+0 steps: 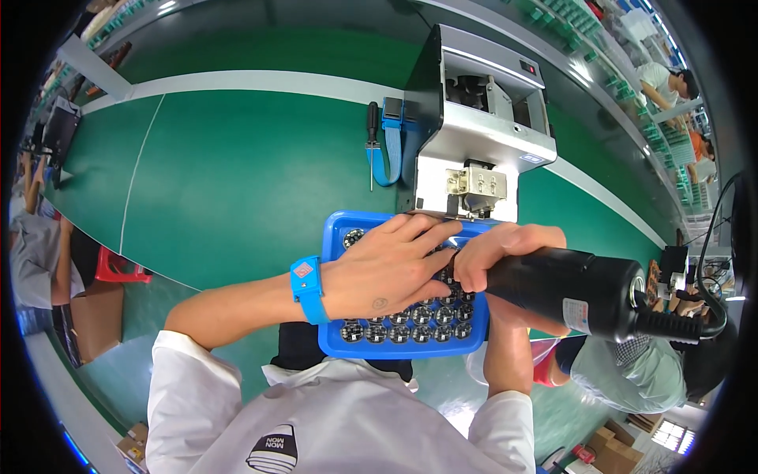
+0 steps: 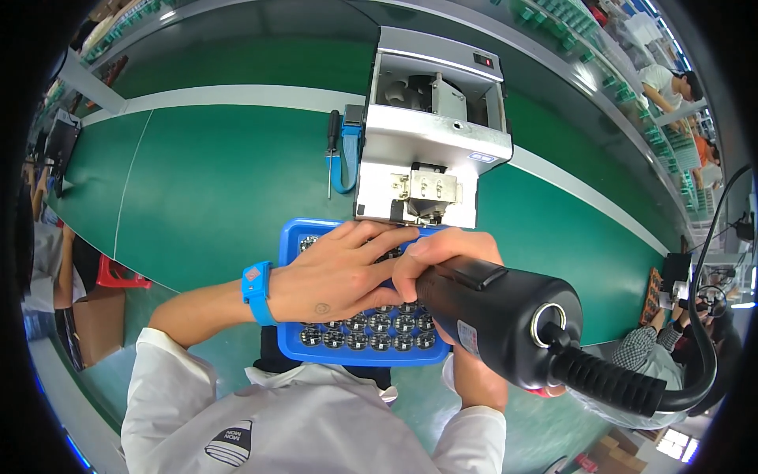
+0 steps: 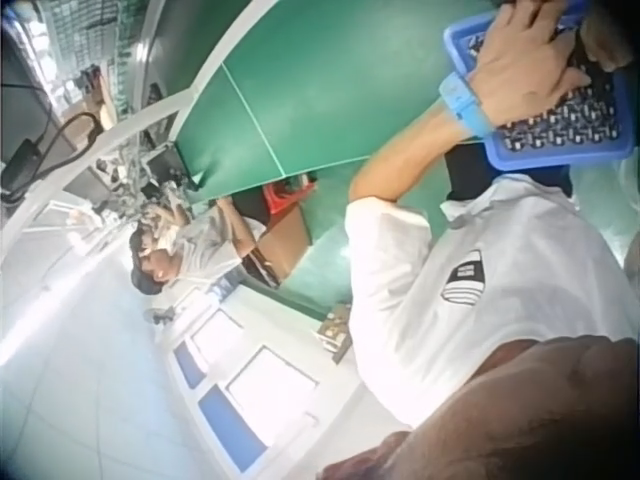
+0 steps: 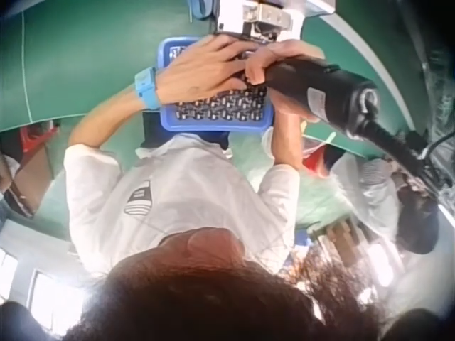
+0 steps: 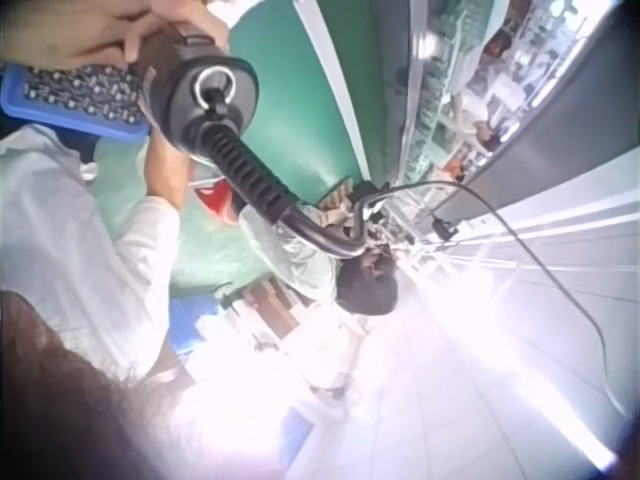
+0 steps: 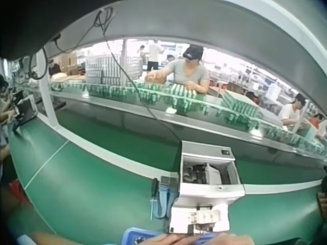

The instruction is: The person fastens screws into electronic components with an electric screwdriver, securing the components in a blue tray.

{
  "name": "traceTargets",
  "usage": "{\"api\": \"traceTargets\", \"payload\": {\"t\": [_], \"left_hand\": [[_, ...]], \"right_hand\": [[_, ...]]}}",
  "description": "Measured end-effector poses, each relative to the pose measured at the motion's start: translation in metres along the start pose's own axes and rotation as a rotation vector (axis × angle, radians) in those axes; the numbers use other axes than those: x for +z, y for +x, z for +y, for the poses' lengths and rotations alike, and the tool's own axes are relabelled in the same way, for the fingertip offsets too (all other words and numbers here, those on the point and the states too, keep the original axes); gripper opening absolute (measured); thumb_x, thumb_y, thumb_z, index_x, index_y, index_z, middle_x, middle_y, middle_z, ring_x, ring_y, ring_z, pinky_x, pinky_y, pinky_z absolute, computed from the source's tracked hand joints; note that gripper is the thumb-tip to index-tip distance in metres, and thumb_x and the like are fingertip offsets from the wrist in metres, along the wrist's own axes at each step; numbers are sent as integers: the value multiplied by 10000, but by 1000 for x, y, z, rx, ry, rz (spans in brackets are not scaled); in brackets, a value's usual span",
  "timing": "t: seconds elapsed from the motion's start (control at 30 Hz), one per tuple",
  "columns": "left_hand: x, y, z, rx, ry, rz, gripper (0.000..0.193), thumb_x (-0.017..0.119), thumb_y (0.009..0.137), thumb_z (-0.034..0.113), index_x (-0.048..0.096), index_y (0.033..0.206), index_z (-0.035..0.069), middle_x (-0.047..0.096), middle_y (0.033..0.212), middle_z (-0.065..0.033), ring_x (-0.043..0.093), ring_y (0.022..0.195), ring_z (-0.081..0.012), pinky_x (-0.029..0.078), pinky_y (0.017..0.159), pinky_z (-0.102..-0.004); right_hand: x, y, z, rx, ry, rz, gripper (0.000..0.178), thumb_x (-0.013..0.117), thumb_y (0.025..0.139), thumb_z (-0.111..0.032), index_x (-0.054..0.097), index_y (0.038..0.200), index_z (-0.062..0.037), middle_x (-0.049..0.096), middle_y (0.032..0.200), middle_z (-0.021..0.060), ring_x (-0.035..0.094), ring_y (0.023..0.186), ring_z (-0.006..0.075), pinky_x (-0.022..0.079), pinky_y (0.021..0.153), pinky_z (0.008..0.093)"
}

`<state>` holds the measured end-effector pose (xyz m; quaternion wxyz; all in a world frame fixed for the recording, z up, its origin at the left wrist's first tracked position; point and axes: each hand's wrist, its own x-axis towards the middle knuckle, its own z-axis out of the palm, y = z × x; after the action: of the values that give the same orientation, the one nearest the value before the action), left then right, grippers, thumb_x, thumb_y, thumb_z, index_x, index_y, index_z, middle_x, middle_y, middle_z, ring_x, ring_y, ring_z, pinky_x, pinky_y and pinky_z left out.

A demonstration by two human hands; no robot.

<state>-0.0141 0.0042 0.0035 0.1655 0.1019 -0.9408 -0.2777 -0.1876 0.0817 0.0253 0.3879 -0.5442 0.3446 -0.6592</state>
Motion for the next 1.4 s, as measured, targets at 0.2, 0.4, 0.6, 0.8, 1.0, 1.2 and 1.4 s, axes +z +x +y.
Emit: {"api": "traceTargets", "payload": {"t": [0.2, 0.4, 0.6, 0.8, 1.0, 1.2, 1.4], "left_hand": [[-1, 0, -1, -10, -2, -20, 500, 613, 932, 372, 569, 1306, 42, 462, 1434, -150, 439, 1273, -337, 374, 1062, -445], [0, 2, 0, -9, 14, -8, 482, 617, 927, 376, 596, 1272, 40, 461, 1436, -146, 439, 1269, -329, 378, 1051, -439], [-1, 2, 1, 0, 36, -1, 491, 639, 905, 392, 616, 1225, 20, 468, 1427, -152, 446, 1260, -331, 386, 1044, -433], [5, 1, 7, 31, 149, 24, 562, 657, 876, 434, 610, 1205, -20, 485, 1385, -184, 471, 1228, -334, 407, 1020, -433], [4, 5, 15, 6, 274, 38, 608, 643, 864, 491, 611, 1199, -16, 516, 1326, -185, 500, 1150, -329, 419, 975, -419], [12, 11, 27, -38, 380, 50, 647, 612, 860, 545, 613, 1204, -3, 535, 1287, -184, 511, 1096, -331, 424, 955, -413], [7, 7, 24, -40, 340, 47, 553, 667, 851, 466, 627, 1177, 21, 554, 1252, -182, 518, 1115, -333, 435, 942, -424]], "right_hand": [[-5, 6, 7, -83, 93, -80, 826, 584, 806, -761, 463, 1124, -8, 553, 613, 134, 547, 472, 246, 498, 446, 369], [-12, 11, 9, -140, 112, -195, 762, 588, 841, -719, 483, 1117, -17, 566, 584, 117, 563, 439, 240, 511, 438, 366], [-10, 16, 13, -199, 205, -154, 845, 505, 886, -724, 444, 1342, -14, 573, 627, 141, 571, 490, 243, 494, 426, 348], [-25, 21, -19, -312, 384, 145, 881, 427, 936, -706, 287, 1462, -14, 501, 686, 67, 491, 488, 187, 486, 486, 365], [-42, 44, -34, -367, 295, 220, 853, 486, 937, -660, 269, 1476, -35, 508, 970, 110, 540, 689, 197, 534, 655, 383], [-36, 68, -48, -431, 231, 92, 853, 483, 943, -653, 252, 1496, -46, 509, 1098, 148, 531, 694, 203, 524, 560, 365], [-24, 65, -46, -387, 195, 150, 901, 348, 937, -735, 217, 1515, -55, 535, 920, 145, 489, 510, 167, 462, 451, 334]]}}
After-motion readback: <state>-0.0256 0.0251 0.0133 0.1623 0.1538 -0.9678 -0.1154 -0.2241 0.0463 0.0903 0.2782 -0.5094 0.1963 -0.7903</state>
